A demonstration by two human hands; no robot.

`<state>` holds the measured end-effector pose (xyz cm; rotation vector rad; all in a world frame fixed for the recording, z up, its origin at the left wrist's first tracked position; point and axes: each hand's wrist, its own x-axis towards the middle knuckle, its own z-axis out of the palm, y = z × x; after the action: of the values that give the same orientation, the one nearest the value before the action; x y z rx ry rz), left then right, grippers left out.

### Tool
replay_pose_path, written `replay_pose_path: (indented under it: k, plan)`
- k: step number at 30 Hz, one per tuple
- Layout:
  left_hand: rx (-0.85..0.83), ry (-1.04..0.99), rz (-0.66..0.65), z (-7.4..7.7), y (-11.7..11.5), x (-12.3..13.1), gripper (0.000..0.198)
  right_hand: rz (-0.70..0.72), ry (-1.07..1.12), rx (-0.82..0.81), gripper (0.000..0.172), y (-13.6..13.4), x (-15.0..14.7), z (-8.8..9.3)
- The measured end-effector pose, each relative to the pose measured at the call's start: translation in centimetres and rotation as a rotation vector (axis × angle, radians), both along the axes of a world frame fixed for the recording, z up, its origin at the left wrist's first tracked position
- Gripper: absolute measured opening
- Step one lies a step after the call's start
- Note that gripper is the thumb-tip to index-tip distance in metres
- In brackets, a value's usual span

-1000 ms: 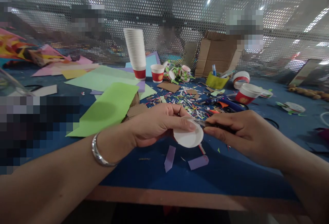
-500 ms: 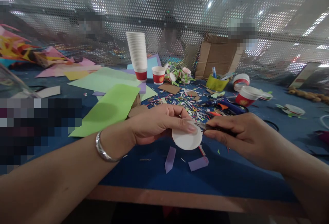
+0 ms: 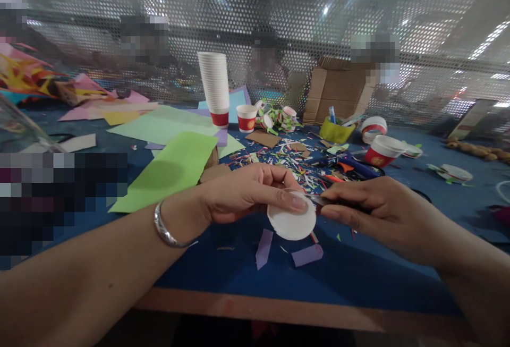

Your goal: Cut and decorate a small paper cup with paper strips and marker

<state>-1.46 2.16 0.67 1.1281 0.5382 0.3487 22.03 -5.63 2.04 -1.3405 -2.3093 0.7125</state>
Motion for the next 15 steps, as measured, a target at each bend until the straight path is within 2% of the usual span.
replay_pose_path:
  k: [3,9,15]
  plan:
    - [0.004,-0.015,-0.007,0.1,0.0,0.0,0.026,0.001,0.044,-0.003,0.030,0.3,0.1,0.0]
    - [0.113,0.074,0.073,-0.4,-0.1,0.2,0.034,-0.087,0.184,-0.040,0.032,0.7,-0.3,-0.1]
    - [0.163,0.114,0.032,-0.7,-0.4,0.3,0.037,-0.091,0.209,-0.087,0.024,0.7,-0.9,-0.8]
